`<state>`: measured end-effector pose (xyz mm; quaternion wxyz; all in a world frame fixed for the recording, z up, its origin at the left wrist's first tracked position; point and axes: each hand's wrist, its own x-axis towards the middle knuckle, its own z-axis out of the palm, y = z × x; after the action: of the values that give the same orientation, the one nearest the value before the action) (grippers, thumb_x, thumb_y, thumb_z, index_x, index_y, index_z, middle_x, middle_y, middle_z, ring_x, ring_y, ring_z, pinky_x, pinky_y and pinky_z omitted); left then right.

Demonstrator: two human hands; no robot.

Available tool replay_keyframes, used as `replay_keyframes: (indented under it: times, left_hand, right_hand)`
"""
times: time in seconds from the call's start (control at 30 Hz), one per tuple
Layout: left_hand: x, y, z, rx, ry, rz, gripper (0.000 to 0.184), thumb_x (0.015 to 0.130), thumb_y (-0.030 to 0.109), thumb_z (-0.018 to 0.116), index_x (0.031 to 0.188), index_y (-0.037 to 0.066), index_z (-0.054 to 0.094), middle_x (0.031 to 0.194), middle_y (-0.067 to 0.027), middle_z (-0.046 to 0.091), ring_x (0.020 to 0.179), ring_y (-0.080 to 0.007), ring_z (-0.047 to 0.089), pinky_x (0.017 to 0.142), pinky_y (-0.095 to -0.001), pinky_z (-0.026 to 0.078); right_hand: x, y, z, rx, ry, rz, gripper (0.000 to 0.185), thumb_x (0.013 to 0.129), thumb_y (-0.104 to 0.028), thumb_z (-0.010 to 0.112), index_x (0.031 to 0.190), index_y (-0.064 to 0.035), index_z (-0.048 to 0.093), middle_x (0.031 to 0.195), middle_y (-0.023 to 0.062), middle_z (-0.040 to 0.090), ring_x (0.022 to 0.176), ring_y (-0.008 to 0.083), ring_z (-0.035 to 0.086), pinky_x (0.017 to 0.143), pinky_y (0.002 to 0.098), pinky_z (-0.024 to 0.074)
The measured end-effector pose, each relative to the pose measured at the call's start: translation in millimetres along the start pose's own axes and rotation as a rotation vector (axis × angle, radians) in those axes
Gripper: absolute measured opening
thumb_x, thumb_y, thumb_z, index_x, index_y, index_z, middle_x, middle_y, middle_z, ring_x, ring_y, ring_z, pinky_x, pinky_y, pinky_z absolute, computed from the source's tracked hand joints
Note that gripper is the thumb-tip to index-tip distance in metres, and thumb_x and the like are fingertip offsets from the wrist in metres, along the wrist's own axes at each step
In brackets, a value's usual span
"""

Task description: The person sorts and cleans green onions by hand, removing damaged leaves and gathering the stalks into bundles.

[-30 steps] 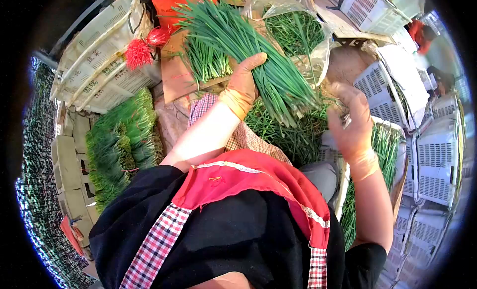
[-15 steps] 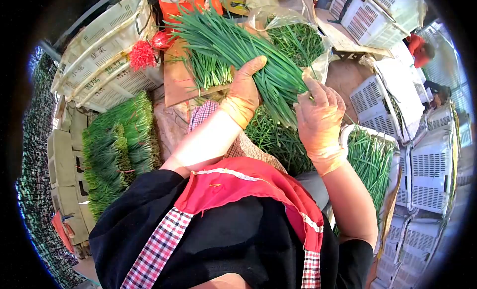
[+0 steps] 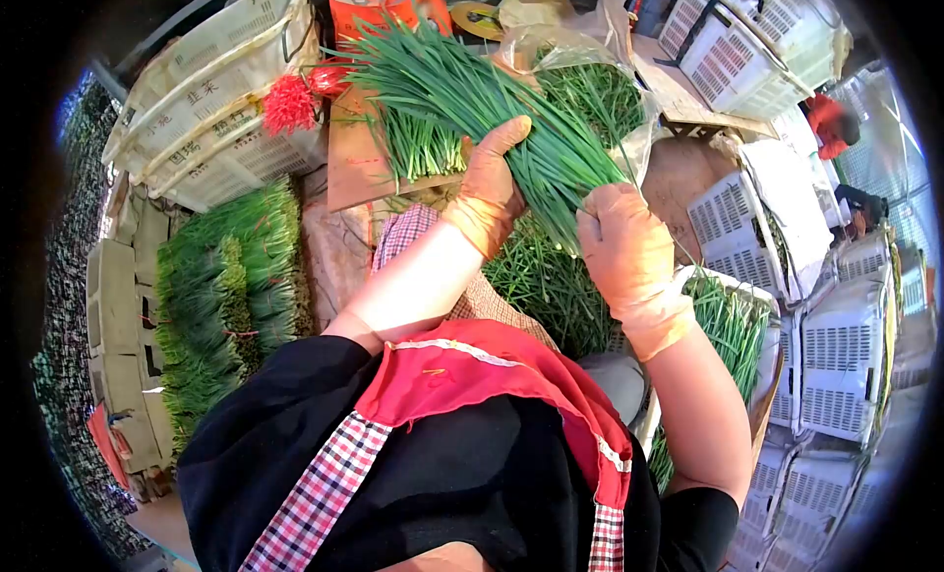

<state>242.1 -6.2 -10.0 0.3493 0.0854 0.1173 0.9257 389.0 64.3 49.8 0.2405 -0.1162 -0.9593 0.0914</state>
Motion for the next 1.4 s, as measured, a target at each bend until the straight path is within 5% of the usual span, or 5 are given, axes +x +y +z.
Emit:
replay_keyframes:
  times: [0.47,0.77,0.87,1.07,1.4]
  left_hand:
    - [-2.8,1.6,2.3,-0.009,0.067,-0.039,0.029,0.079,0.014,0.060,0.104,0.001,0.056,0.099,-0.0121,0.062,0.088,-0.0289,0.061,0.083,-0.0424,0.050]
    - [21.6,38.8,-33.3,0.102,0.020,0.073,0.035,0.079,0.019,0.063,0.106,0.000,0.051,0.095,-0.0154,0.061,0.088,-0.0321,0.061,0.084,-0.0498,0.050]
    - [8.4,36.6,-35.4,0.264,0.027,-0.007,0.035,0.075,0.017,0.066,0.104,0.000,0.055,0.095,-0.0119,0.062,0.088,-0.0273,0.062,0.081,-0.0444,0.051]
    - [-37.8,-3.4,-45.6,0.429,-0.164,-0.226,0.036,0.072,0.012,0.068,0.106,0.004,0.057,0.093,-0.0067,0.062,0.083,-0.0193,0.062,0.077,-0.0333,0.051]
    - [-85.1,-31.7,-48.2,0.583,-0.334,-0.208,0.103,0.065,0.008,0.080,0.141,0.007,0.010,0.132,-0.0071,0.039,0.121,-0.0185,0.038,0.100,-0.0329,0.034]
  right_hand:
    - [-2.3,-6.1,-45.0,0.246,-0.411,0.268,0.014,0.080,-0.012,0.059,0.079,-0.0029,0.049,0.070,0.0198,0.057,0.066,0.0395,0.055,0.060,0.0411,0.0453]
    - [-96.6,165.9,-92.4,0.164,-0.358,0.789,0.014,0.078,-0.004,0.057,0.073,-0.0025,0.044,0.065,0.0005,0.041,0.055,0.0090,0.045,0.053,0.0233,0.0433]
    - [-72.6,139.6,-46.3,-0.302,-0.366,0.396,0.088,0.065,-0.020,0.078,0.138,-0.0055,0.031,0.136,0.0249,0.037,0.127,0.0353,0.035,0.102,0.0400,0.0346]
    - [-44.6,31.8,56.9,1.487,-0.666,0.712,0.085,0.074,-0.029,0.074,0.138,-0.0022,0.026,0.126,0.0104,0.048,0.115,0.0222,0.045,0.099,0.0347,0.0343]
    - [-117.0,-4.0,104.4,1.571,0.036,0.892,0.073,0.073,-0.003,0.074,0.132,-0.0069,0.030,0.119,0.0089,0.051,0.104,0.0184,0.053,0.089,0.0326,0.0454]
